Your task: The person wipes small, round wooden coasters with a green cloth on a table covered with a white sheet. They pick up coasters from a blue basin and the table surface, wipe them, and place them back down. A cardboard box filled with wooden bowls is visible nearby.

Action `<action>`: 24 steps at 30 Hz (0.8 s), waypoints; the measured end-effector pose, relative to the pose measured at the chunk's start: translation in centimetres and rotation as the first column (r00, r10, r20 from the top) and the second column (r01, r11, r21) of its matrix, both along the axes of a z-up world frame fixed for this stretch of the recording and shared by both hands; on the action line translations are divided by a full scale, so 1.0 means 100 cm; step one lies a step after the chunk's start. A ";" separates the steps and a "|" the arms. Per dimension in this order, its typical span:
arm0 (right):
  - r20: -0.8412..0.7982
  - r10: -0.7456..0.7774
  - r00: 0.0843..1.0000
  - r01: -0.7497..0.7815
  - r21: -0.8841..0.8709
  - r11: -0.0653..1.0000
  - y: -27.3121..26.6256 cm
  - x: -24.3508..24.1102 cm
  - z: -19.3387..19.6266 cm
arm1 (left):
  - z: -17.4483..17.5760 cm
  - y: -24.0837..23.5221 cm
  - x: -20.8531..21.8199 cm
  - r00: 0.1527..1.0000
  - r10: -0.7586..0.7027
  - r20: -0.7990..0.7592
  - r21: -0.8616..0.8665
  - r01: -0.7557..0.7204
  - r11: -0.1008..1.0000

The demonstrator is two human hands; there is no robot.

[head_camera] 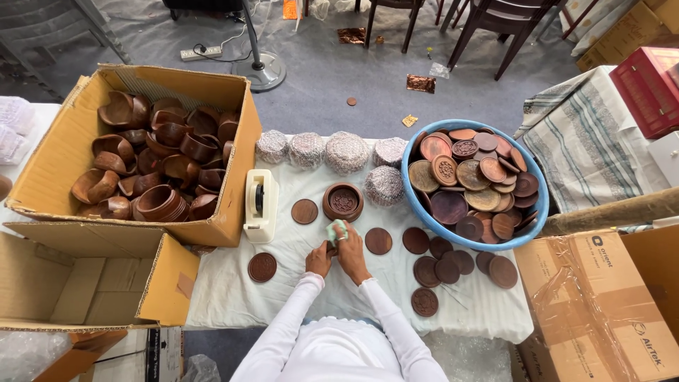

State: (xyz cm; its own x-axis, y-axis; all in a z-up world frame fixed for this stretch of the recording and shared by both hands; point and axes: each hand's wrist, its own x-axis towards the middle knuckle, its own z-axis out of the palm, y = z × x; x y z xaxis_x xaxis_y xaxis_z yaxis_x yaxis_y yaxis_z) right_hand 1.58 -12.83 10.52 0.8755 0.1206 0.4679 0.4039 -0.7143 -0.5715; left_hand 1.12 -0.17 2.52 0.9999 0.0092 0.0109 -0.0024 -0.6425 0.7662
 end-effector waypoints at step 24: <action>-0.193 0.037 0.981 -0.061 -0.118 0.991 -0.036 -0.002 -0.010 | -0.005 0.023 0.005 0.989 -0.133 -0.060 -0.105 0.126 0.986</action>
State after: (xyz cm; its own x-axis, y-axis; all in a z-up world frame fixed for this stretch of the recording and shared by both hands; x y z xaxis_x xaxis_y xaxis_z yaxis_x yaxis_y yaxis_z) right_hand 1.37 -16.40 9.50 0.9384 0.2118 0.2730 0.3330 -0.7655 -0.5506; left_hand 1.59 2.16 2.00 0.9912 -0.1228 -0.0497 -0.0278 -0.5600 0.8280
